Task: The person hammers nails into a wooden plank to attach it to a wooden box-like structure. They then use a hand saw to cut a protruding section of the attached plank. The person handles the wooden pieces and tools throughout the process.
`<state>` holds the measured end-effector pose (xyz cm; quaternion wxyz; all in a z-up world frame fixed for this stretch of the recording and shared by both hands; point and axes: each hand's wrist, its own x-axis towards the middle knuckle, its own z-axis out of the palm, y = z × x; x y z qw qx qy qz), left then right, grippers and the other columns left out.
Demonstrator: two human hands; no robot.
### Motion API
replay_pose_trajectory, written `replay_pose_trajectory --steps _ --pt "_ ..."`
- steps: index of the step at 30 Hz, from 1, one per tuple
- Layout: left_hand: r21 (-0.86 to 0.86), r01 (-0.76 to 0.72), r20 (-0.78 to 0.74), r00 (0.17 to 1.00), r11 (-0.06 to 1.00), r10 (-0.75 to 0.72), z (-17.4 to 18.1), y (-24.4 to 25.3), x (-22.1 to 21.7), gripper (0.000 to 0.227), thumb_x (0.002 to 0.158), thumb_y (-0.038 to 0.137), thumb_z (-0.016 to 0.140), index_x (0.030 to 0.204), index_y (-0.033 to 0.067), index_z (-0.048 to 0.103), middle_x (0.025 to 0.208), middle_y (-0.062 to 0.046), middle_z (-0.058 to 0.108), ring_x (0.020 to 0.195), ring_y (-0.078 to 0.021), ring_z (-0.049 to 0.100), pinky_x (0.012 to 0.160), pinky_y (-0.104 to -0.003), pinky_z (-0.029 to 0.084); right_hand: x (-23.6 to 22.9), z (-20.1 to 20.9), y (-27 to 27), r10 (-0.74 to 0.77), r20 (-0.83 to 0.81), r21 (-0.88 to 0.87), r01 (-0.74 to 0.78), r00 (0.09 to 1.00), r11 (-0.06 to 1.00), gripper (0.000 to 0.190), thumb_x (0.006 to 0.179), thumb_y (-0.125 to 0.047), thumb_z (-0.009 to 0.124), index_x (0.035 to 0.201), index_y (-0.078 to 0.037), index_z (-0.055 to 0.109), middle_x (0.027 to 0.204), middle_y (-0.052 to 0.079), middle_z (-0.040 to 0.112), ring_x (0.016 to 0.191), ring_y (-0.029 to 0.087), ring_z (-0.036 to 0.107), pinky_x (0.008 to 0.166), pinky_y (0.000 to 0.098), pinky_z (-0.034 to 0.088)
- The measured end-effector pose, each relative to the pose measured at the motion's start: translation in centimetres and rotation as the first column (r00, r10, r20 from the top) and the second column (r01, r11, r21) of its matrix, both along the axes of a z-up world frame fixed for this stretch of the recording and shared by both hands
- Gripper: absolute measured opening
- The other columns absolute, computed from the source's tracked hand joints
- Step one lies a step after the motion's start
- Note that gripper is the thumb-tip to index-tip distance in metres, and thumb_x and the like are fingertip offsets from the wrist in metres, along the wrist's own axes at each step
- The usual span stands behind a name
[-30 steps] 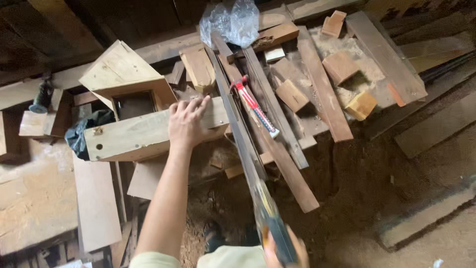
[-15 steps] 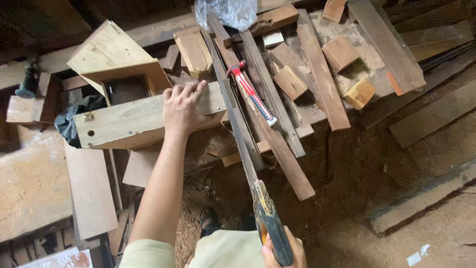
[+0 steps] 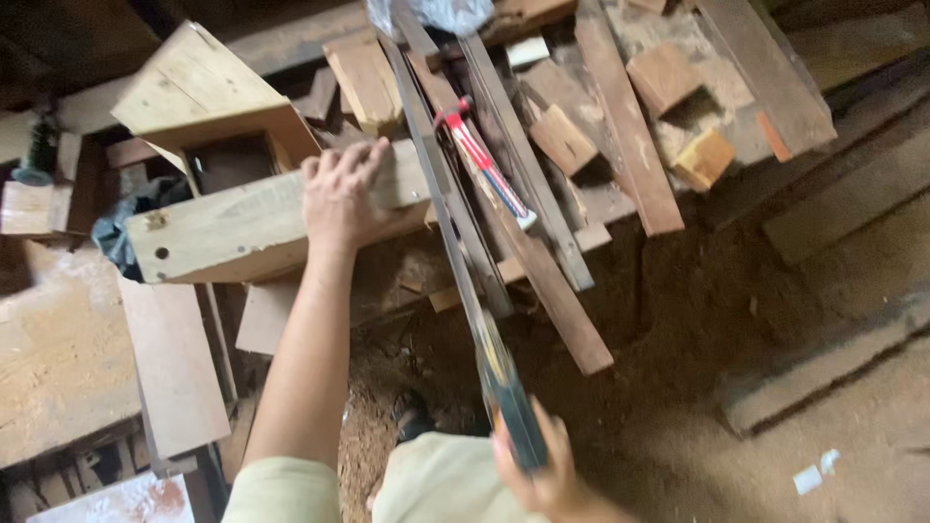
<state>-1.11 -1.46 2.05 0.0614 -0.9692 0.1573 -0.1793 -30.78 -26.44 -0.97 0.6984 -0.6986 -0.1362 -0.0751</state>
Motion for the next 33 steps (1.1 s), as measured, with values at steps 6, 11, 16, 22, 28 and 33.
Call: replay_pose_trajectory --steps 6,11,16,22,28,33 --pt "0.019 0.005 0.014 1.000 1.000 -0.006 0.0 -0.3 -0.1 0.109 0.058 0.076 0.083 0.149 0.0221 0.055 0.131 -0.001 0.064 0.112 -0.0230 0.059 0.099 -0.040 0.041 6.2 -1.0 1.5 0.012 -0.012 0.108 -0.011 1.000 0.994 0.022 0.094 -0.002 0.061 0.116 0.001 0.060 0.070 0.000 0.063 0.050 0.008 0.061 0.044 0.0239 0.052" --pt "-0.002 0.002 0.001 1.000 1.000 -0.002 0.1 0.2 0.3 0.113 0.053 0.075 0.085 0.150 0.0245 0.054 0.133 0.000 0.064 0.113 -0.0217 0.059 0.099 -0.040 0.042 11.9 -4.7 3.3 0.075 -0.055 0.238 -0.060 0.996 0.969 0.014 0.095 -0.002 0.062 0.108 0.000 0.058 0.069 0.000 0.061 0.049 0.009 0.059 0.043 0.0251 0.051" --pt "0.016 -0.012 -0.029 0.999 1.000 0.012 -0.4 0.2 0.6 0.113 0.057 0.078 0.083 0.152 0.0238 0.053 0.134 -0.003 0.063 0.111 -0.0234 0.059 0.098 -0.037 0.042 1.8 -5.6 1.0 0.103 0.048 0.159 -0.110 0.993 0.981 0.014 0.099 -0.011 0.062 0.111 -0.005 0.058 0.079 0.001 0.063 0.059 0.007 0.064 0.048 0.0246 0.057" --pt "0.034 -0.008 0.022 1.000 0.999 0.007 -0.4 -0.1 0.0 0.114 0.054 0.078 0.083 0.151 0.0262 0.053 0.133 -0.001 0.064 0.115 -0.0218 0.059 0.102 -0.041 0.041 1.2 -5.3 0.6 0.058 -0.141 0.289 -0.015 0.988 0.957 0.021 0.097 -0.014 0.058 0.114 -0.001 0.058 0.078 0.006 0.066 0.055 0.010 0.064 0.044 0.0250 0.056" --pt "-0.084 0.045 0.060 0.997 0.995 -0.040 -0.4 0.3 -0.4 0.103 0.061 0.070 0.088 0.145 0.0194 0.058 0.129 -0.005 0.064 0.112 -0.0260 0.059 0.099 -0.045 0.041 11.0 -5.8 3.0 -0.029 0.185 0.097 0.012 0.982 0.995 0.010 0.101 -0.006 0.062 0.111 -0.004 0.058 0.078 0.002 0.062 0.062 0.009 0.061 0.054 0.0267 0.052" --pt "-0.032 0.018 0.066 0.998 0.999 -0.016 -0.9 0.4 0.6 0.089 0.068 0.042 0.087 0.151 0.0256 0.059 0.133 0.002 0.065 0.112 -0.0208 0.060 0.101 -0.040 0.042 1.0 -6.9 0.2 0.081 0.029 0.176 -0.085 0.996 0.981 0.015 0.093 -0.008 0.062 0.107 -0.001 0.060 0.075 0.003 0.065 0.054 0.009 0.065 0.044 0.0235 0.056"
